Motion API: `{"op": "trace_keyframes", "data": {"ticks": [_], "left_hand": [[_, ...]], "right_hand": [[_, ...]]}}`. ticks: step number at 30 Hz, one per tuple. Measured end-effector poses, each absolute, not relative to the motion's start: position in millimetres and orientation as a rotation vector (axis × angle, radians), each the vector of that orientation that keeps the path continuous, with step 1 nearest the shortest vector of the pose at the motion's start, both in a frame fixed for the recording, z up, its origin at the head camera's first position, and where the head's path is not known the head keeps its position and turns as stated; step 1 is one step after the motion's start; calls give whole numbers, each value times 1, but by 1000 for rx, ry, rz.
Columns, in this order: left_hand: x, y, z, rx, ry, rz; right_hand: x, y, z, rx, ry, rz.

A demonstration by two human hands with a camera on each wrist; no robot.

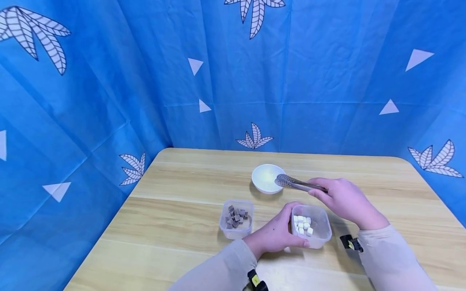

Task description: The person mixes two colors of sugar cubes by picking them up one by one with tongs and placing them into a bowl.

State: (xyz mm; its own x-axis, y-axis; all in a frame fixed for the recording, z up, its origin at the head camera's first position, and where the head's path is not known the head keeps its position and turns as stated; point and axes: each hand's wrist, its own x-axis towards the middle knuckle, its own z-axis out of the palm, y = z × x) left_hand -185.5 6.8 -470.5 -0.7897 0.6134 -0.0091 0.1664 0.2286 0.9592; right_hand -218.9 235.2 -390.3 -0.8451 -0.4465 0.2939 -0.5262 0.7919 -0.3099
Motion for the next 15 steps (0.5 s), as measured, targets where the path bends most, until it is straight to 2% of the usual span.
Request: {"op": "trace_keyframes", "data": {"ticks": [15], "left_hand": [[-185,7,-472,680,2094,1606]], "right_hand": [[-207,262,-366,778,-2803,611]]}}
